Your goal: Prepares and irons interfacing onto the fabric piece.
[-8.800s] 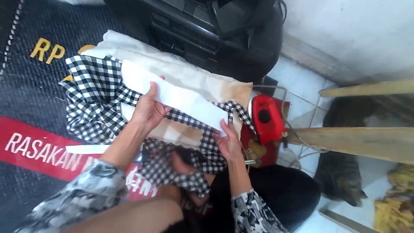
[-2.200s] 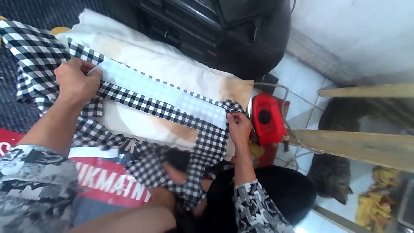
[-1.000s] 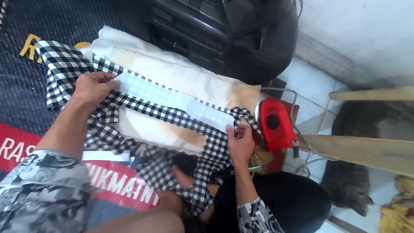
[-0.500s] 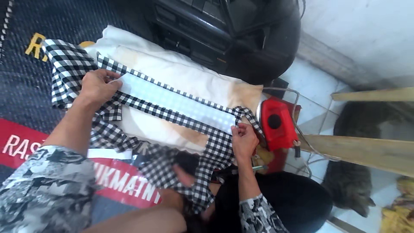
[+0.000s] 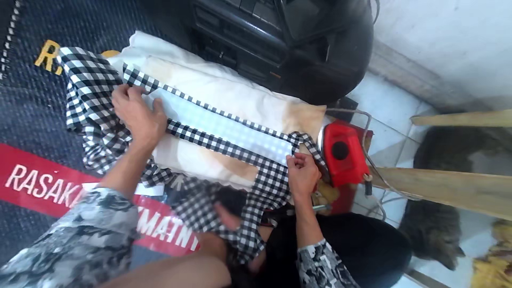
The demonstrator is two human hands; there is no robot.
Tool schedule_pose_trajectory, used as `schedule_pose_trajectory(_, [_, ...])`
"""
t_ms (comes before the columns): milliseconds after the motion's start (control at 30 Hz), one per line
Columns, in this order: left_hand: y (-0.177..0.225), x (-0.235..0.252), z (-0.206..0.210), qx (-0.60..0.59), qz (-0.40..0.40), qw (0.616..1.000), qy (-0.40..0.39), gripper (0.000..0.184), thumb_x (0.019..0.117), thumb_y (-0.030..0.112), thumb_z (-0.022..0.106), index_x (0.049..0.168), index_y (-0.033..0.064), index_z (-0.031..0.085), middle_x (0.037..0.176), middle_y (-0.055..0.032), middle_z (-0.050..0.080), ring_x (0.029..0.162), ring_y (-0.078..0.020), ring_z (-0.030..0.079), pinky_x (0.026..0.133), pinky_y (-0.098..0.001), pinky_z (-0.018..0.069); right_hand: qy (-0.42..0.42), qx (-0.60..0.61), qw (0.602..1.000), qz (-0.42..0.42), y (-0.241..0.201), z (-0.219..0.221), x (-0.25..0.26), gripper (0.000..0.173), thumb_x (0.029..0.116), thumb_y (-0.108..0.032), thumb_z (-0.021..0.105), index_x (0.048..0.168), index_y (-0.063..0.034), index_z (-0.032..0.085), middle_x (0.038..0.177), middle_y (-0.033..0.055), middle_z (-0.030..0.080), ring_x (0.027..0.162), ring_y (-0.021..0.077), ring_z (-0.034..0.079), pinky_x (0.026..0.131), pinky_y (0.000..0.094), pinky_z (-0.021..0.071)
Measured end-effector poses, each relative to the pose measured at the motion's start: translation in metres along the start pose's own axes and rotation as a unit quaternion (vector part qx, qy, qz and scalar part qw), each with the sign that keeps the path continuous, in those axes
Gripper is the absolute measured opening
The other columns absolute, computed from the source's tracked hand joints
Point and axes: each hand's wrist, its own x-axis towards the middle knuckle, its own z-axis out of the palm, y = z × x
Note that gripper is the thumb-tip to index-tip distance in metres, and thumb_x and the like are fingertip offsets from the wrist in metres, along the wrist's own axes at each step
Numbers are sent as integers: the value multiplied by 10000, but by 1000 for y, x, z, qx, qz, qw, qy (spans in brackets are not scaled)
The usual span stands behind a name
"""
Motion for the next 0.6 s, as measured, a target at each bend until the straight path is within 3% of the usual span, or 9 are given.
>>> schedule_pose_trajectory(67, [17, -18, 17, -14, 77, 997, -5, 584, 1016, 360, 543, 1391, -87, 522, 1577, -401, 246, 1467, -586, 227, 1184, -674, 214, 4, 0, 1000, 0, 0, 0, 0, 289, 949, -218, 751, 1138, -7, 695, 905, 106, 738, 761, 233, 687, 722, 446, 552])
schedule_pose_trajectory(167, [47, -49, 47, 0, 173, 982, -77, 697, 1028, 546, 447, 1510, 43, 478, 1653, -319, 166, 1529, -534, 111, 1185, -729, 93, 4, 2, 1000, 4, 1, 1, 0, 293, 946, -225, 756, 1136, -11, 695, 903, 102, 735, 758, 227, 683, 720, 444, 549])
schedule_pose_trajectory(267, [56, -66, 71, 58, 184, 972, -130, 818, 979, 733, 323, 1606, 208, 362, 1687, -258, 115, 1546, -507, 55, 1170, -746, 34, -1, 4, 1000, 13, 0, 0, 1, 291, 944, -229, 762, 1135, -18, 698, 915, 101, 736, 766, 222, 684, 726, 438, 549])
schedule_pose_trajectory(433, [51, -68, 81, 96, 175, 970, -141, 853, 966, 774, 265, 1631, 241, 299, 1687, -256, 118, 1546, -508, 53, 1163, -753, 23, 10, 3, 1000, 11, 0, 1, -1, 299, 954, -215, 748, 1170, -17, 688, 942, 120, 729, 783, 242, 681, 726, 443, 550])
schedule_pose_trajectory(467, [51, -68, 81, 98, 173, 970, -142, 852, 966, 774, 265, 1632, 244, 294, 1689, -254, 113, 1547, -504, 49, 1164, -752, 20, 17, -11, 1000, 6, -1, 4, -4, 311, 975, -211, 715, 1215, -19, 667, 998, 136, 715, 850, 267, 681, 765, 454, 553])
schedule_pose_trajectory(533, [52, -68, 82, 100, 171, 970, -142, 855, 963, 778, 268, 1633, 248, 290, 1690, -252, 110, 1547, -504, 49, 1164, -752, 24, 28, -31, 999, -35, -5, 12, -12, 355, 1009, -219, 633, 1295, -8, 633, 1199, 208, 649, 1109, 363, 629, 935, 516, 522])
schedule_pose_trajectory(600, [52, -68, 81, 99, 175, 970, -135, 858, 963, 781, 278, 1630, 243, 301, 1686, -257, 126, 1541, -518, 70, 1159, -763, 40, 46, -16, 992, -120, -11, 30, -22, 378, 998, -243, 627, 1291, -4, 644, 1304, 241, 607, 1249, 412, 564, 1031, 556, 477])
